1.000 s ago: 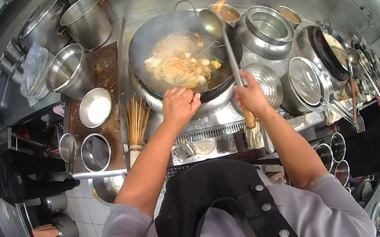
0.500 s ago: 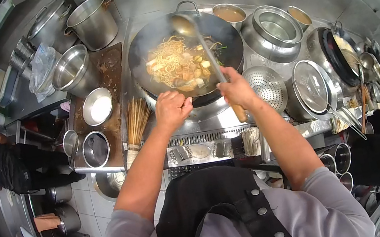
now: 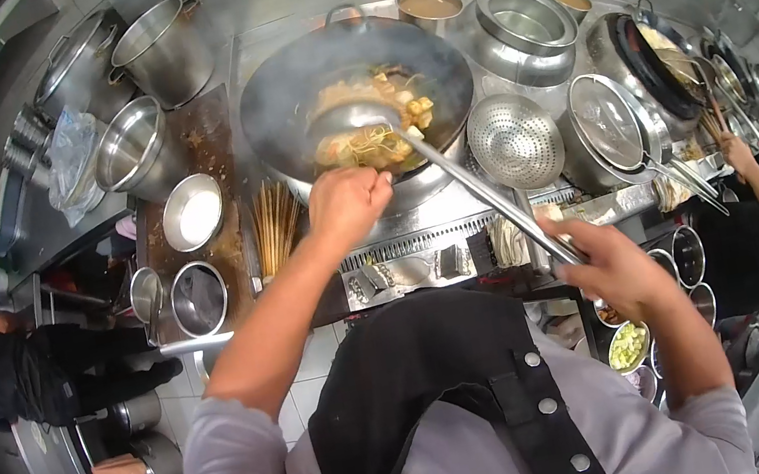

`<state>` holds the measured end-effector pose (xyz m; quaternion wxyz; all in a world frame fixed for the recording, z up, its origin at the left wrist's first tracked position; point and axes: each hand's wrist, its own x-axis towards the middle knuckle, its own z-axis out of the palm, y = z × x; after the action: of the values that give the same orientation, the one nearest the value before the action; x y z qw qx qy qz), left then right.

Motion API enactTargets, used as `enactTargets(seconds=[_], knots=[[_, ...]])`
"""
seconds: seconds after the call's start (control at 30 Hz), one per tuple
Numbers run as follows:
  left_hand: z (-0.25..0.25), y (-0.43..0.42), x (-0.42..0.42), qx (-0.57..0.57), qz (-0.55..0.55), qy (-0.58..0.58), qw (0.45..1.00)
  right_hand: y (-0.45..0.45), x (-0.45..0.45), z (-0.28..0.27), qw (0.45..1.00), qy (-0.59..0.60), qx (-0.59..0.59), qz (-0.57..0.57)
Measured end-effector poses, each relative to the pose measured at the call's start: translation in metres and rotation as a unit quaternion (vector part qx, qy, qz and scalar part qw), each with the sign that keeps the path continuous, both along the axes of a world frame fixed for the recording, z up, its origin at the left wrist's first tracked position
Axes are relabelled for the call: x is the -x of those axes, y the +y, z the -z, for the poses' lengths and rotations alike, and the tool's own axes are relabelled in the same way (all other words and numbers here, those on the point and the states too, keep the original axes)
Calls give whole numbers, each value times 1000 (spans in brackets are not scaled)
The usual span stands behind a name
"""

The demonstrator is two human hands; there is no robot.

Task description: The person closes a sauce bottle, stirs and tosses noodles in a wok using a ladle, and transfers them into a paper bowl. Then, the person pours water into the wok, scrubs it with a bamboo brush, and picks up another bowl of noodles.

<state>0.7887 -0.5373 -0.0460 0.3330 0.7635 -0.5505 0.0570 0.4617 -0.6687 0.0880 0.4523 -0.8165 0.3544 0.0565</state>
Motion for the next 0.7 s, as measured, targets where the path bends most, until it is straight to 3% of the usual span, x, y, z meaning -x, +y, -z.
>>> enactTargets(seconds=[0.07, 0.1, 0.2, 0.23, 0.33, 0.37, 0.43, 0.5, 0.53, 0.57, 0.6, 0.7], knots=[[-5, 5, 6, 7, 6, 9, 1000, 10, 20, -13, 981, 8, -179, 79], [4, 0, 1, 25, 8, -1, 1000, 24, 5, -20, 979, 18, -177, 96], [42, -6, -3, 97, 9, -44, 994, 23, -31, 47, 999, 3, -46, 30], [48, 8, 10, 72, 9, -74, 995, 26, -46, 68, 994, -53, -70, 68], [78, 70, 49, 28, 63, -116, 991, 26, -59, 123, 984, -123, 132, -14], [70, 69, 43, 31, 63, -121, 990, 30, -50, 118, 982, -128, 135, -14], [44, 79, 41, 80, 51, -124, 988, 38, -13, 86, 986, -147, 74, -9], [10, 53, 15, 97, 25, -100, 990, 47, 12, 5, 997, -31, -50, 52], [-2, 41, 4, 103, 18, -68, 992, 51, 16, -30, 990, -39, -104, 83], [-8, 31, -4, 113, 24, -55, 992, 39, 30, -46, 998, -8, -59, 35], [-11, 25, -8, 123, 33, -42, 991, 37, 31, -64, 993, -2, -93, 72], [16, 13, -16, 120, 18, -59, 991, 33, 2, -117, 990, 134, 38, -3]])
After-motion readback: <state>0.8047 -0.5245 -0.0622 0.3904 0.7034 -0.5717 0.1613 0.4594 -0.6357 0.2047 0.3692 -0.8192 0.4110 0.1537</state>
